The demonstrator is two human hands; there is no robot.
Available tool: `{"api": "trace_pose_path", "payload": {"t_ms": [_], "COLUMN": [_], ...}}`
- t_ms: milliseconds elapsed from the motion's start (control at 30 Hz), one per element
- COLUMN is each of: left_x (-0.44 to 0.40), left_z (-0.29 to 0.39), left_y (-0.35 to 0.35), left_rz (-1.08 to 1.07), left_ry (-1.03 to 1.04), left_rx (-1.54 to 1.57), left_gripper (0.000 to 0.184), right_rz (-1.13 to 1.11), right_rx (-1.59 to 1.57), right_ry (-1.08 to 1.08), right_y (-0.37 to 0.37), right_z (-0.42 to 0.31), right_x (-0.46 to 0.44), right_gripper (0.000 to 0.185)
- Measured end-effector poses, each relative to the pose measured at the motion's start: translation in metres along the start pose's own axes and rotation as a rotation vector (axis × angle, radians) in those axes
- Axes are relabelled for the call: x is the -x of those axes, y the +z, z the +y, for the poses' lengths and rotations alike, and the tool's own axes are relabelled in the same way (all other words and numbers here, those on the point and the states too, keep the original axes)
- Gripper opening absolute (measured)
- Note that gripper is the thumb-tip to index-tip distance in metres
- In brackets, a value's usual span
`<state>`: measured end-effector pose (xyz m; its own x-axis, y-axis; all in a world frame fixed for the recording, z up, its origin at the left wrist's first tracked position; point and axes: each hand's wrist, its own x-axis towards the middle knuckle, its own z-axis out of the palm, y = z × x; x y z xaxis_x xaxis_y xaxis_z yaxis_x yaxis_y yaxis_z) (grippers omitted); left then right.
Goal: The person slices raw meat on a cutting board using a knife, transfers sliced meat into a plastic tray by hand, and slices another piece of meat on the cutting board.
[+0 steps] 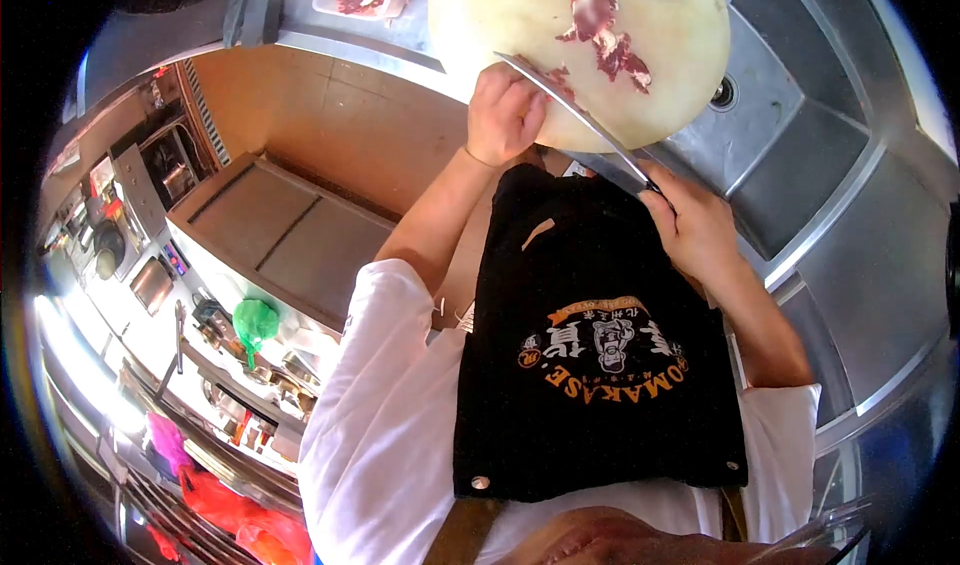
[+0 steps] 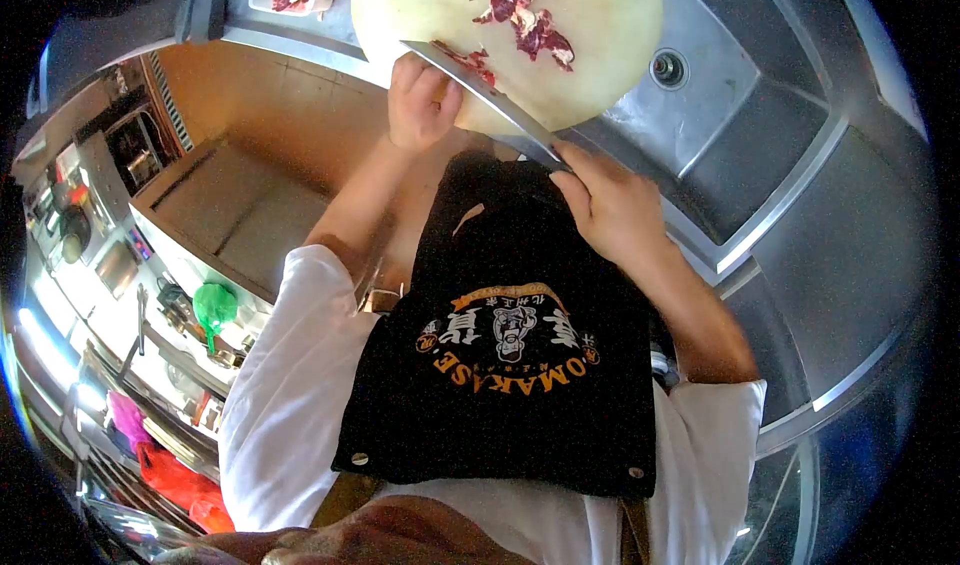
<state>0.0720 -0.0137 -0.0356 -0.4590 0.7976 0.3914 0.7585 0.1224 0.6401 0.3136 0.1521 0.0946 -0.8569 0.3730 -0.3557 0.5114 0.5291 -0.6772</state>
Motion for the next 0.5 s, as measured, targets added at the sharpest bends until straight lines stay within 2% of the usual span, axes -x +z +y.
{"api": "trace_pose_path", "payload": {"t_ms": [100,167,267,333,433,500], "left_x": [-0.005,-0.002,-0.001,-0.005,-0.006,0.003], "left_z": [0.004,0.004,0.004,0.006,0.006,0.008], "left_y": [-0.002,0.001,-0.001,-0.003,-0.003,-0.001], "left_rz": [0.04,0.035,0.022,0.028,0.058,0.062], "left_ry": [-0.003,-0.01,-0.013,-0.022,-0.035,-0.056], "left_rx": [0.0,-0.001,-0.041,0.041,0.049,0.074], "left_gripper": [0.021,0.021,0.022,0.021,0.02,0.02], "right_rz": [-0.095,-0.031,-0.058,0.082,0.203,0.102], "right_rx": [0.025,0.012,-0.038,-0.126,-0.117,-0.05], "right_ry": [0.051,-0.024,-0.03,-0.046,-0.05,-0.076], "right_y": [0.006,0.036,0.06,0.052,0.027,0.018], "right_z": [-0.011,-0.001,-0.014,-0.021,-0.015,-0.004], "right_x": [-0.025,-0.059,-0.13,-0.154,-0.115,-0.07], "right_gripper": [0.032,0.033,0.032,0.034,0.033,0.033]}}
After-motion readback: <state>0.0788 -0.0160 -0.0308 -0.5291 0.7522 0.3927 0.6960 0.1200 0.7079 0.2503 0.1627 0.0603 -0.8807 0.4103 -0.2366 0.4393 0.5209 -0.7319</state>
